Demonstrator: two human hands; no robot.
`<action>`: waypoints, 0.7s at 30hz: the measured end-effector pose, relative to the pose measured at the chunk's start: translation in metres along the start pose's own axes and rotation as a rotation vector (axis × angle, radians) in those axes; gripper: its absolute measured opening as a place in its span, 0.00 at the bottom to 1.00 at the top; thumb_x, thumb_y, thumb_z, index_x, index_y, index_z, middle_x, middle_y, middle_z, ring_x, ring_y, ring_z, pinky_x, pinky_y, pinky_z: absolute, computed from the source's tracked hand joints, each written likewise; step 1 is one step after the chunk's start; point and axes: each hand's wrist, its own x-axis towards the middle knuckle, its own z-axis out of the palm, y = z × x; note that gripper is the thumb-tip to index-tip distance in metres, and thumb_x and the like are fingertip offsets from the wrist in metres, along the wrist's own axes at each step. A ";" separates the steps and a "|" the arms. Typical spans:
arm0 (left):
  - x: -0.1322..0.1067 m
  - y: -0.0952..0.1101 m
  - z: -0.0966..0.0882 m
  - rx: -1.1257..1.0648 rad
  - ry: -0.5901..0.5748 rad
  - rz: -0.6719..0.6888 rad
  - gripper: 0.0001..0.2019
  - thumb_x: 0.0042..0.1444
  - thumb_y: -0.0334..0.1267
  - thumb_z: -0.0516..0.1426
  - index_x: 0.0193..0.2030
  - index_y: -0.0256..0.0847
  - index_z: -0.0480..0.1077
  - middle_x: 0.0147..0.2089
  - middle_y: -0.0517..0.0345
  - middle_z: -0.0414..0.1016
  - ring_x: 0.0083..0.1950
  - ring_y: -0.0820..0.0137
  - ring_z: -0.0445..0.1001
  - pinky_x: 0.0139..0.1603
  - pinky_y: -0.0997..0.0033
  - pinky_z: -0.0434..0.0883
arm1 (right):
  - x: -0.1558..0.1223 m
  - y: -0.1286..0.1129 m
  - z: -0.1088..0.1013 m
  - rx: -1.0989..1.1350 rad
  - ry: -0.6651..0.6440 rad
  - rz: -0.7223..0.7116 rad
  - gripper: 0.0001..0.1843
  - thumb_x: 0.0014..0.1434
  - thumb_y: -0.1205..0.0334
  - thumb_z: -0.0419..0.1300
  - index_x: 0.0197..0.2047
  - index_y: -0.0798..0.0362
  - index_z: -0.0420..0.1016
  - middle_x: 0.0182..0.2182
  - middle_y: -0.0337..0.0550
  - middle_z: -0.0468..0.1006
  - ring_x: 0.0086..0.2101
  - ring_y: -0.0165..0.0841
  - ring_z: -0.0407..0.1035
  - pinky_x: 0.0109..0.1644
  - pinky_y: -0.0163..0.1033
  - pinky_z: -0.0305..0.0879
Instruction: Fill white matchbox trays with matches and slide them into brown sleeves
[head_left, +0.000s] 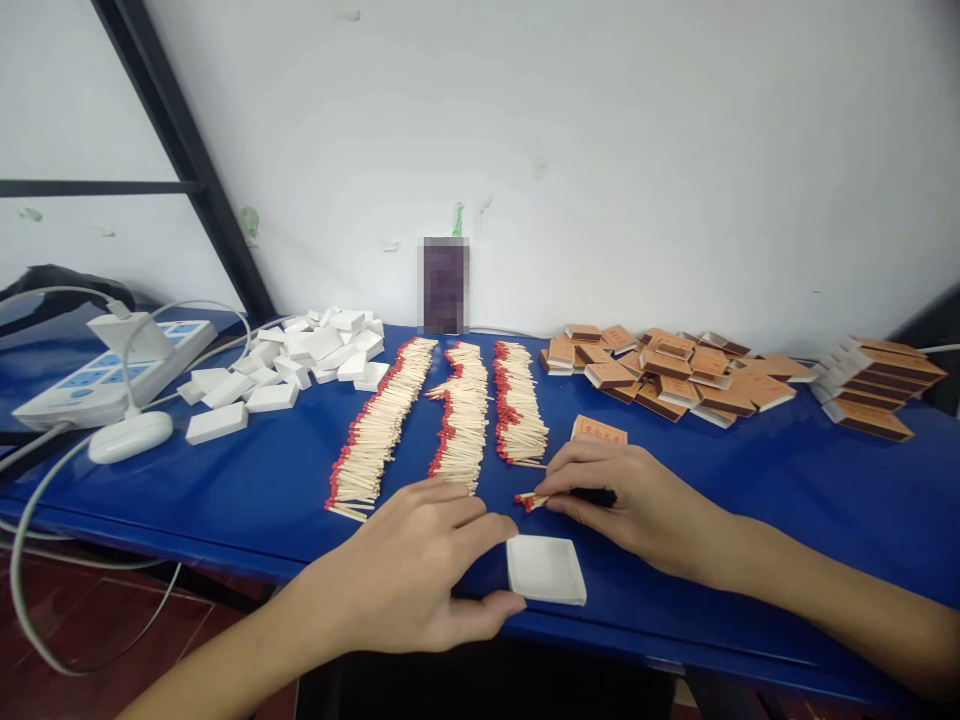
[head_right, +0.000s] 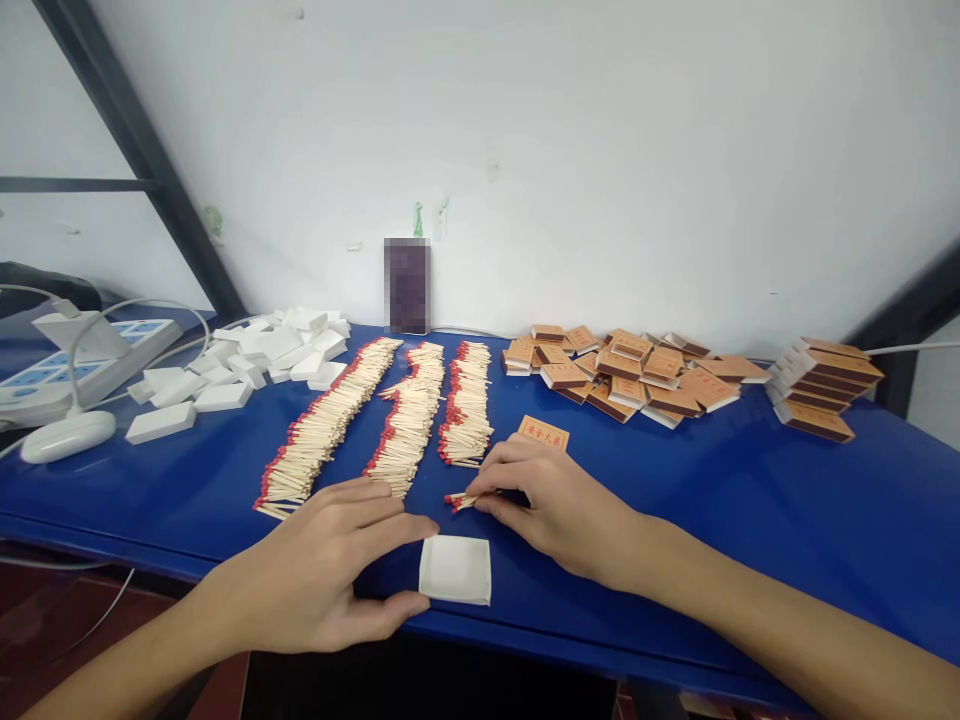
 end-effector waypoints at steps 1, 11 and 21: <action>0.000 0.000 0.000 0.000 0.002 0.001 0.15 0.59 0.45 0.62 0.49 0.40 0.73 0.36 0.57 0.75 0.37 0.63 0.75 0.45 0.62 0.72 | 0.000 0.000 0.000 0.001 -0.001 0.013 0.09 0.68 0.61 0.60 0.45 0.47 0.83 0.38 0.42 0.81 0.39 0.35 0.73 0.43 0.41 0.70; 0.001 0.000 0.001 0.003 0.016 -0.016 0.15 0.59 0.43 0.62 0.50 0.40 0.73 0.36 0.58 0.75 0.37 0.65 0.74 0.49 0.61 0.72 | -0.002 -0.002 -0.001 -0.010 -0.056 0.032 0.12 0.70 0.62 0.55 0.45 0.49 0.81 0.42 0.45 0.78 0.41 0.35 0.73 0.46 0.41 0.71; 0.000 0.000 0.002 0.022 0.035 -0.015 0.14 0.59 0.43 0.61 0.49 0.40 0.73 0.35 0.58 0.74 0.37 0.64 0.74 0.48 0.60 0.72 | -0.002 0.002 0.000 -0.036 -0.049 -0.036 0.11 0.70 0.62 0.54 0.44 0.51 0.79 0.40 0.45 0.78 0.39 0.35 0.73 0.43 0.41 0.71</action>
